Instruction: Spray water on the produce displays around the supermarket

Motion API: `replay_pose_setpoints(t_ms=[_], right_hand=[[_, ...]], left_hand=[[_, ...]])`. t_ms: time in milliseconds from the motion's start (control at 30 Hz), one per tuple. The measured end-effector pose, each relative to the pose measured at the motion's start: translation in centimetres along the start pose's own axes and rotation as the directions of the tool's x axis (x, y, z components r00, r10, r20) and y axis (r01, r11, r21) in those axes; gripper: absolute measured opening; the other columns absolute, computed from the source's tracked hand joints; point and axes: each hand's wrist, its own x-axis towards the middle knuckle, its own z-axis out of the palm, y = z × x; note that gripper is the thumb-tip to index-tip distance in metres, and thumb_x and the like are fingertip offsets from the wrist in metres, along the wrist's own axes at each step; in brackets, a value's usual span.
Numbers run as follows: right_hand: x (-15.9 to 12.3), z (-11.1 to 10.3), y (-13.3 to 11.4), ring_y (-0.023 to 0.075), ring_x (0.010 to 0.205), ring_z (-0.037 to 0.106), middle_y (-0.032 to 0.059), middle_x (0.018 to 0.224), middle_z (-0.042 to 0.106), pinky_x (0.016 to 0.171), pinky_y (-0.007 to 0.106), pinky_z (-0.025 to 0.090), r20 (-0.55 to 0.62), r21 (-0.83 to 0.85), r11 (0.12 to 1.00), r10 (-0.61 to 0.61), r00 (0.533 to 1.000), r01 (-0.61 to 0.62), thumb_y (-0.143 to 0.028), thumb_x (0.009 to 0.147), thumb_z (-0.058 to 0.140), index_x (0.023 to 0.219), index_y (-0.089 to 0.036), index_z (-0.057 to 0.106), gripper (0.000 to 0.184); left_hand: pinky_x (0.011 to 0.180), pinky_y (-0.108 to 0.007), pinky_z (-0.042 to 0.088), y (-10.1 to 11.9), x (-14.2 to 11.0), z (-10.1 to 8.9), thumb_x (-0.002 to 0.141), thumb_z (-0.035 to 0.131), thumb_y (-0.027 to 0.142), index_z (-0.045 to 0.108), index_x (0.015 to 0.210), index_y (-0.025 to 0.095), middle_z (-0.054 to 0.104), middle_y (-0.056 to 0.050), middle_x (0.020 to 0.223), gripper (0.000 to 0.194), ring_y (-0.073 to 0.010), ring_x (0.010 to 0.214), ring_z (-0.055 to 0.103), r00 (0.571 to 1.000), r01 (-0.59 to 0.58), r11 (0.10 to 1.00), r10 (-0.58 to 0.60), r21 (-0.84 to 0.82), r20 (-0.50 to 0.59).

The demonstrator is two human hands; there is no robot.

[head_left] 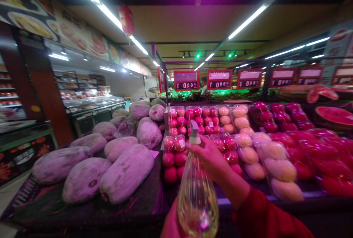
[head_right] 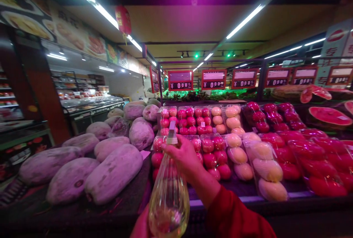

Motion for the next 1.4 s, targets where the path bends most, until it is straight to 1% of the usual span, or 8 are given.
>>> replay_pose_setpoints(t_ms=[167, 300, 433, 667, 833, 1067, 1233, 1400], right_hand=[[-0.4, -3.2, -0.6, 0.0151, 0.067, 0.058, -0.0002, 0.076, 0.067, 0.064, 0.027, 0.044, 0.011, 0.001, 0.998, -0.056, 0.998, 0.056, -0.036, 0.074, 0.076, 0.085, -0.017, 0.064, 0.026], [-1.4, -5.6, -1.6, 0.0151, 0.065, 0.057, -0.0004, 0.075, 0.066, 0.061, 0.027, 0.043, -0.008, 0.001, 0.997, -0.078, 0.997, 0.078, -0.039, 0.072, 0.077, 0.085, -0.017, 0.065, 0.029], [-2.0, -7.9, -1.9, 0.0165, 0.066, 0.058, -0.0001, 0.073, 0.066, 0.061, 0.027, 0.046, -0.076, -0.003, 0.997, -0.075, 0.994, 0.075, -0.040, 0.068, 0.079, 0.084, -0.017, 0.065, 0.031], [-2.9, -11.8, -1.6, 0.0183, 0.074, 0.064, 0.0022, 0.084, 0.072, 0.066, 0.027, 0.048, -0.114, -0.011, 0.998, -0.070, 0.991, 0.070, -0.044, 0.069, 0.081, 0.094, -0.018, 0.066, 0.038], [-3.8, -14.5, -1.9, 0.0150, 0.063, 0.059, -0.0018, 0.072, 0.068, 0.060, 0.026, 0.046, -0.168, -0.044, 0.995, -0.094, 0.981, 0.088, -0.042, 0.075, 0.078, 0.088, -0.019, 0.064, 0.030], [-4.7, -18.7, -1.8, 0.0203, 0.078, 0.065, 0.0035, 0.086, 0.075, 0.072, 0.029, 0.048, -0.228, -0.106, 0.991, -0.108, 0.968, 0.086, -0.046, 0.077, 0.079, 0.096, -0.019, 0.067, 0.035], [-5.2, -21.3, -1.7, 0.0229, 0.085, 0.066, 0.0044, 0.093, 0.076, 0.076, 0.032, 0.049, -0.274, -0.119, 0.989, -0.119, 0.954, 0.089, -0.049, 0.078, 0.080, 0.106, -0.020, 0.066, 0.042], [-5.9, -23.4, -1.9, 0.0226, 0.084, 0.067, 0.0057, 0.093, 0.077, 0.076, 0.031, 0.049, -0.358, -0.174, 0.982, -0.129, 0.925, 0.069, -0.049, 0.075, 0.081, 0.102, -0.018, 0.070, 0.042]], left_hand=[[0.096, -0.036, 0.054, -1.2, 0.6, 3.0, 0.033, 0.096, 0.053, 0.044, 0.133, 0.006, 0.065, -0.029, 0.132, 0.121, -0.0392, 0.120, 0.065, 0.995, -0.071, 0.994, 0.077, -0.082, 0.069], [0.097, -0.036, 0.054, -1.0, 0.8, 5.6, 0.041, 0.094, 0.052, 0.053, 0.129, 0.012, 0.066, -0.023, 0.133, 0.105, -0.0350, 0.121, 0.066, 0.983, -0.066, 0.996, 0.076, -0.067, 0.168], [0.095, -0.037, 0.054, -0.8, 1.1, 7.6, 0.037, 0.093, 0.055, 0.053, 0.131, 0.013, 0.069, -0.021, 0.127, 0.110, -0.0334, 0.114, 0.068, 0.976, -0.061, 0.998, 0.062, -0.009, 0.211], [0.112, -0.038, 0.043, -2.9, 2.2, 9.9, 0.049, 0.091, 0.032, 0.046, 0.137, 0.009, 0.056, -0.021, 0.144, 0.102, -0.0349, 0.132, 0.056, 0.991, 0.002, 0.991, -0.020, 0.134, 0.131], [0.115, -0.045, 0.041, -4.1, 3.6, 11.5, 0.046, 0.089, 0.023, 0.049, 0.134, 0.015, 0.056, -0.019, 0.146, 0.097, -0.0391, 0.137, 0.050, 0.952, -0.096, 0.994, 0.075, 0.056, 0.297], [0.116, -0.040, 0.040, -4.3, 4.9, 14.0, 0.050, 0.086, 0.016, 0.044, 0.140, 0.016, 0.054, -0.018, 0.148, 0.099, -0.0346, 0.141, 0.048, 0.901, -0.061, 0.993, 0.013, 0.098, 0.434], [0.104, -0.042, 0.050, -4.5, 6.0, 16.2, 0.046, 0.085, 0.006, 0.048, 0.133, 0.014, 0.060, -0.021, 0.142, 0.095, -0.0359, 0.132, 0.057, 0.865, -0.013, 1.000, 0.006, 0.010, 0.502], [0.112, -0.038, 0.043, -4.8, 6.7, 18.2, 0.045, 0.086, 0.001, 0.051, 0.135, 0.018, 0.063, -0.013, 0.141, 0.098, -0.0293, 0.132, 0.058, 0.823, 0.063, 0.995, -0.005, -0.083, 0.569]])
